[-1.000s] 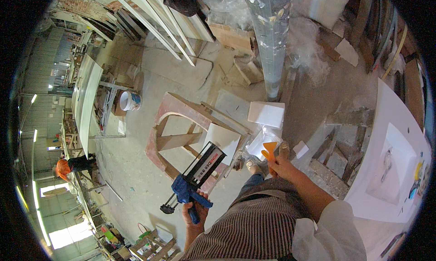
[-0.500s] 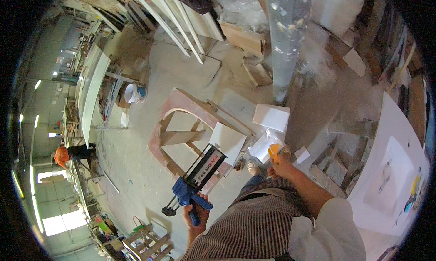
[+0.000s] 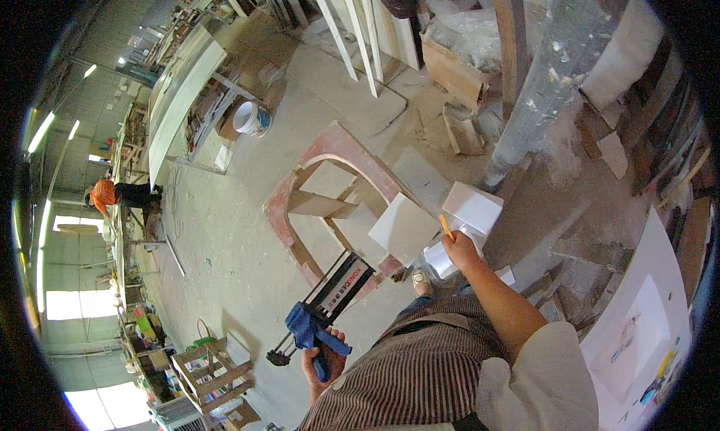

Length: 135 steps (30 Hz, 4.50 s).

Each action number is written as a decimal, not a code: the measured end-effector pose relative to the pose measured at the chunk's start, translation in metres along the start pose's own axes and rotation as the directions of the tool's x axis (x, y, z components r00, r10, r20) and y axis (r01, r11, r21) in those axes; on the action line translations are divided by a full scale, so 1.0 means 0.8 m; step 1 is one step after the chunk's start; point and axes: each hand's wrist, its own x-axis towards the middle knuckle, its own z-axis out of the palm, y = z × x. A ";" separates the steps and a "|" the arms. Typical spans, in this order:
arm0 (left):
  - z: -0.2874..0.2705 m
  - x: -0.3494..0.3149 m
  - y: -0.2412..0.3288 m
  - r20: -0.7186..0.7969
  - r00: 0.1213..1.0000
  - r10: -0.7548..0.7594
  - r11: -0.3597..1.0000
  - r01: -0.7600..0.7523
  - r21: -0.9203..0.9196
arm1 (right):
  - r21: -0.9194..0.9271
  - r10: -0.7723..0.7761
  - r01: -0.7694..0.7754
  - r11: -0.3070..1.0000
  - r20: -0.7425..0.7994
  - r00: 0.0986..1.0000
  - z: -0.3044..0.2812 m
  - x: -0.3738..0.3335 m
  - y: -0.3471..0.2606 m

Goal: The person scrubs a white sink with a blue sponge, then uses a caulking gun to apply sealant onto a small tile. They spread the sealant with a yellow plastic scraper and apply it to the sink's rim and edges.

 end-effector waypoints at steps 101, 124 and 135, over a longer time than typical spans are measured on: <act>0.115 0.044 0.001 -0.187 0.965 -0.186 0.975 0.205 0.088 | -0.180 -0.194 0.233 0.956 0.210 0.958 -0.020 -0.098 -0.064; 0.073 0.028 0.026 -0.467 0.881 -0.075 0.852 0.300 0.430 | -0.154 -0.350 0.370 0.916 0.138 0.926 -0.003 -0.047 -0.085; -0.021 -0.010 -0.004 -0.173 0.865 -0.472 0.854 0.399 -0.333 | -0.143 -0.081 0.122 0.982 0.266 0.961 -0.017 -0.072 -0.041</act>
